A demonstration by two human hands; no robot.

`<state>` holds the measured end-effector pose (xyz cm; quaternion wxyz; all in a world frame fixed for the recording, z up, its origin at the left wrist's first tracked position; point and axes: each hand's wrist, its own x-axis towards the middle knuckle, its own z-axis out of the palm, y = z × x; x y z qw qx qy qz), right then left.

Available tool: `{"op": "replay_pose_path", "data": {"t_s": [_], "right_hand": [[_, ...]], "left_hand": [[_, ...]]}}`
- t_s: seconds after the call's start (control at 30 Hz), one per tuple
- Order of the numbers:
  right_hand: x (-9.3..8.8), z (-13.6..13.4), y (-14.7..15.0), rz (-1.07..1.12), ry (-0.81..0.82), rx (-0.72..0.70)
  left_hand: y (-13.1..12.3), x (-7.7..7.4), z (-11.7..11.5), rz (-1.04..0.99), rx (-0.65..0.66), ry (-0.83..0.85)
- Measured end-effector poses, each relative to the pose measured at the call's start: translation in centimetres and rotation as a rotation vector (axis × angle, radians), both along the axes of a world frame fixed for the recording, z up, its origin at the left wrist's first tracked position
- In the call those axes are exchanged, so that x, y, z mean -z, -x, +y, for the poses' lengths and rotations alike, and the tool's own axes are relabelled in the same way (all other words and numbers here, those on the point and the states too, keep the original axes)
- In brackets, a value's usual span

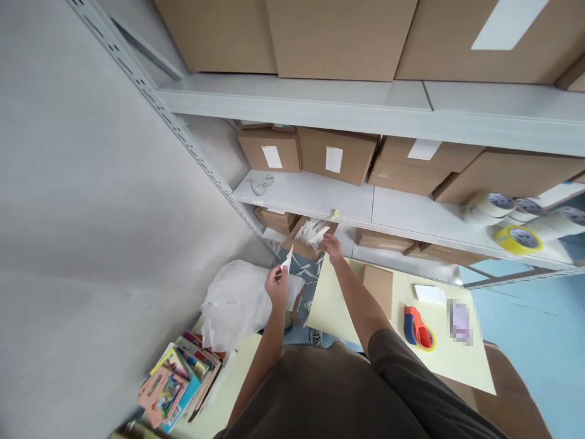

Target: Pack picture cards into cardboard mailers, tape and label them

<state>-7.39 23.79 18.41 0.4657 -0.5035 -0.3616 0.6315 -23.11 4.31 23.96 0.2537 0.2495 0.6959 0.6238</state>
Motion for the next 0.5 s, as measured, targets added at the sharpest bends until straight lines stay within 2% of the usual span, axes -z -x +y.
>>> {"op": "replay_pose_path", "data": {"t_s": [0.1, 0.23, 0.37, 0.43, 0.5], "right_hand": [[0.2, -1.1, -0.5, -0.046, 0.07, 0.058], [0.0, -6.1, -4.4, -0.032, 0.101, -0.125], [-1.2, -10.9, -9.1, 0.052, 0.129, -0.263], [-1.6, -12.2, -11.5, 0.069, 0.107, -0.212], [-1.6, -12.9, -14.2, 0.05, 0.086, -0.065]], "left_hand": [[0.0, 0.4, 0.1, 0.015, 0.054, -0.002], [-2.1, 1.9, 1.8, 0.06, 0.207, -0.064], [-7.3, 3.5, 4.0, 0.245, 0.507, -0.09], [-10.8, 4.0, 4.8, 0.395, 0.632, -0.104], [-14.2, 4.2, 5.1, 0.527, 0.733, -0.139]]}}
